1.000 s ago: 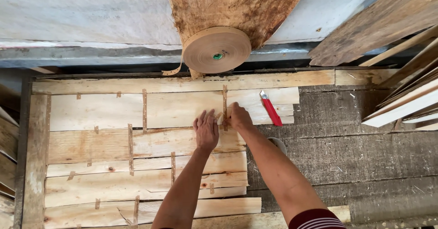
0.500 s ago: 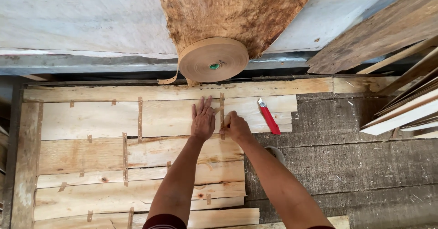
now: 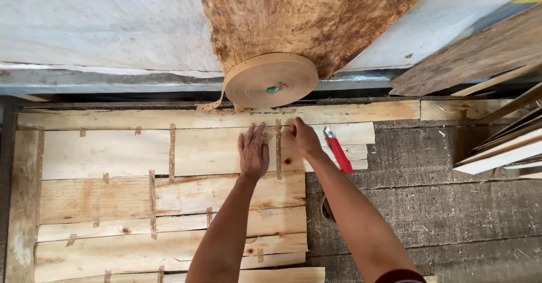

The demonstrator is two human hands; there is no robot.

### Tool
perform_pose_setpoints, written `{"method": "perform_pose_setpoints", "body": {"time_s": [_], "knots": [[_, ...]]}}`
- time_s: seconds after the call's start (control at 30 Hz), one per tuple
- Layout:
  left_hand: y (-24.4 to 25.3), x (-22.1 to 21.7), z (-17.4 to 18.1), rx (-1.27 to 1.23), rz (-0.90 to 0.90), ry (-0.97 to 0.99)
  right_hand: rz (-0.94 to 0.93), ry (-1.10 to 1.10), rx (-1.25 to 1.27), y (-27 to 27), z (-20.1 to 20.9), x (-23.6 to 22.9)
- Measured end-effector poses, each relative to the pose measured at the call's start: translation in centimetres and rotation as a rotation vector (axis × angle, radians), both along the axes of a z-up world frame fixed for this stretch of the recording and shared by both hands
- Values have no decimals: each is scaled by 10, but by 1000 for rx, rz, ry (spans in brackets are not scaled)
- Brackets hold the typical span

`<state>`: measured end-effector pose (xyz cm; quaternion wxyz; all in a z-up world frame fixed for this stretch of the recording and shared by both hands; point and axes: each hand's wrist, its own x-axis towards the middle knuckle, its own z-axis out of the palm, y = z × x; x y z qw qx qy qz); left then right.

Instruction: Apply adhesive paper strips to gaps and joints in wood veneer sheets.

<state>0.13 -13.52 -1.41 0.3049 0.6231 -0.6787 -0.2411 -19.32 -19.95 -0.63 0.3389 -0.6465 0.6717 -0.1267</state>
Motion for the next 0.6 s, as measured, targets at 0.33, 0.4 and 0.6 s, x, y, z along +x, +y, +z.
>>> {"method": "perform_pose_setpoints", "body": {"time_s": [0.33, 0.4, 0.6], "knots": [[0, 1, -11, -42, 13, 25, 6, 159, 96, -31, -1, 17], [1, 0, -15, -43, 8, -27, 54, 244, -50, -30, -14, 14], [1, 1, -5, -51, 11, 57, 59, 221, 157, -37, 16, 18]]}}
